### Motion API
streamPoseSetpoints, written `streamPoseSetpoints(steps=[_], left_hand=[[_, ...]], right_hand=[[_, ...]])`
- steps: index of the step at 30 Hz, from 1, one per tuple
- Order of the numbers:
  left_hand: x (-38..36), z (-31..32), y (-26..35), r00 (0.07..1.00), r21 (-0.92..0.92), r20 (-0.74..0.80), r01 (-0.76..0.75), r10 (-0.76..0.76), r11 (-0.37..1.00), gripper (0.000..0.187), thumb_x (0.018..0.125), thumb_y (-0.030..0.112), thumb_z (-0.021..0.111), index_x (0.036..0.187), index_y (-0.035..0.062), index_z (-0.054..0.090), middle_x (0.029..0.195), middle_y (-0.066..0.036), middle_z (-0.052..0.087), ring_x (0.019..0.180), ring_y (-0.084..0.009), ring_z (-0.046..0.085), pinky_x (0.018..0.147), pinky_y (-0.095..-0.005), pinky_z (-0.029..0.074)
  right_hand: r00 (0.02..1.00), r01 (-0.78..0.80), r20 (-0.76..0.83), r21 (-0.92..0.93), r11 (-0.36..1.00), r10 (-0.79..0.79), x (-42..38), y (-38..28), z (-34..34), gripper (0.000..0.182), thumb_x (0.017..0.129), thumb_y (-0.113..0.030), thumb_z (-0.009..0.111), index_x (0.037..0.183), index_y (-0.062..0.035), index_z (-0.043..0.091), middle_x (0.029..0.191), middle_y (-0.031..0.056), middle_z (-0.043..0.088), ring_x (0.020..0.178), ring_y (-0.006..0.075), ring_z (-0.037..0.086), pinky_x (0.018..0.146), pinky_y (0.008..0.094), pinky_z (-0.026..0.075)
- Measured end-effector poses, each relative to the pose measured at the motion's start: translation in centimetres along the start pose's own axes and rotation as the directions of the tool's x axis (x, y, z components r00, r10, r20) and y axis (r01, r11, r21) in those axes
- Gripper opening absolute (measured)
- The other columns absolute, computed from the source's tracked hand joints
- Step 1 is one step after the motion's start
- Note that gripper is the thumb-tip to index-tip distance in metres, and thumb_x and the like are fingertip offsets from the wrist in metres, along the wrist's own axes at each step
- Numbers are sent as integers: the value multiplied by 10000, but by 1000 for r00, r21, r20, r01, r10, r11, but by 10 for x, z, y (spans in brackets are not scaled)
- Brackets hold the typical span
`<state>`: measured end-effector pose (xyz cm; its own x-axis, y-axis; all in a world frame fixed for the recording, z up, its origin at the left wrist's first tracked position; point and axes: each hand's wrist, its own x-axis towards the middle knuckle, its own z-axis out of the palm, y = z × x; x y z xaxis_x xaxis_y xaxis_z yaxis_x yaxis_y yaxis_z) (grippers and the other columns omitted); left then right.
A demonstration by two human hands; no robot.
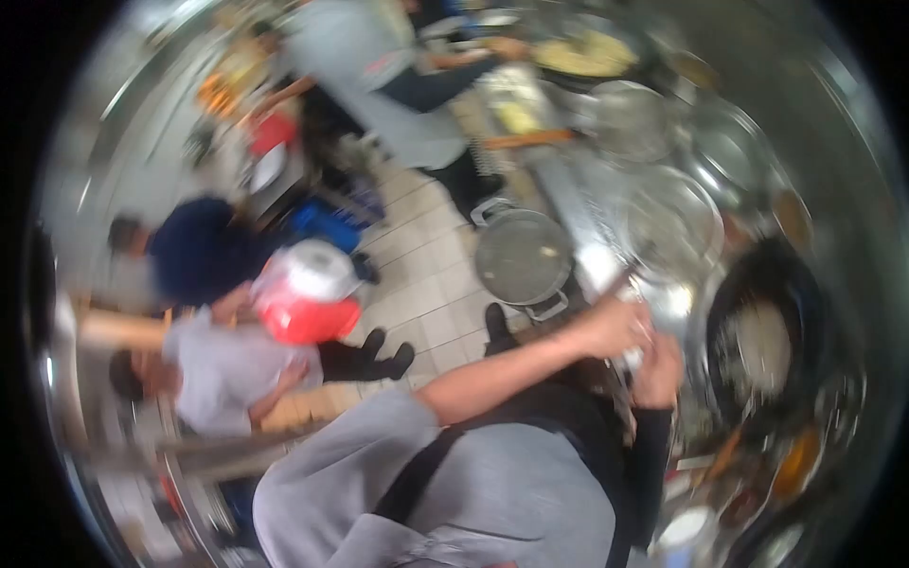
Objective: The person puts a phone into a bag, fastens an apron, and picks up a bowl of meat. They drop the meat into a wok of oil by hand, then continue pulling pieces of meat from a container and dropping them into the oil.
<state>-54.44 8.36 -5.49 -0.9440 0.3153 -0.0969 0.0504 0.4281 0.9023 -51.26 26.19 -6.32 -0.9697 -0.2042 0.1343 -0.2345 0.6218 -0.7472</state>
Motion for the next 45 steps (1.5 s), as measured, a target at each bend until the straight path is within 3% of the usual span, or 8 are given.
streamPoseSetpoints(steps=[11,14,18,24,29,39,41,45], left_hand=[[-25,-23,3,981,-169,-192,-11,-22,986,259,839,144,758,980,-22,616,874,-208,703,885,-369,714,751,-454,528],[-21,-13,-19,927,-132,-367,-137,80,982,204,866,97,709,986,-26,599,843,-183,706,812,-312,735,682,-424,554],[-17,-36,-26,914,-539,-356,-29,-197,842,95,925,37,630,974,-20,571,778,-125,687,660,-198,720,547,-328,586],[-17,-45,-41,922,-822,-246,-36,-298,568,80,982,89,648,966,13,629,833,-88,688,746,-192,723,680,-340,619],[-26,-64,-23,909,-909,-202,-36,-364,416,182,981,21,662,1121,-5,548,1018,-115,682,854,-184,724,824,-354,659],[-25,-57,-17,980,-737,2,135,-198,662,280,936,3,704,1181,0,569,1101,-116,694,930,-156,702,825,-304,586],[-28,-60,-2,985,-511,8,151,-171,846,294,906,-2,729,1167,4,593,1076,-92,696,929,-134,686,826,-289,564],[-26,-55,-4,985,-357,-40,140,-165,924,281,869,-37,735,1120,11,618,1033,-62,699,943,-116,657,839,-277,538]], right_hand=[[912,-402,305,521,753,276,16,18,12,145,1041,-141,635,1035,-14,704,743,-36,567,573,30,484,471,214,383],[898,-434,344,588,682,275,16,24,13,133,1039,-143,636,1056,-24,694,734,-33,552,583,47,490,474,229,400],[873,-486,365,713,506,324,24,11,10,141,1036,-141,636,1120,-31,661,746,-35,543,608,58,475,512,241,402],[886,-460,343,738,493,312,44,-10,24,169,1030,-148,617,1127,-23,677,817,-11,586,661,72,512,592,261,446],[869,-470,410,859,202,278,42,-20,21,116,1027,-137,643,1039,-21,641,843,30,608,718,129,576,667,319,501],[963,-167,261,404,899,62,26,-17,21,195,996,-149,676,1066,29,711,888,67,653,805,168,621,786,338,512],[960,-14,271,282,959,-65,26,-16,9,205,982,-180,677,1024,14,725,810,89,637,813,209,617,813,376,495],[892,-259,450,410,874,53,21,-20,-14,173,1002,-72,619,1094,53,697,1018,44,659,943,172,617,849,325,505]])
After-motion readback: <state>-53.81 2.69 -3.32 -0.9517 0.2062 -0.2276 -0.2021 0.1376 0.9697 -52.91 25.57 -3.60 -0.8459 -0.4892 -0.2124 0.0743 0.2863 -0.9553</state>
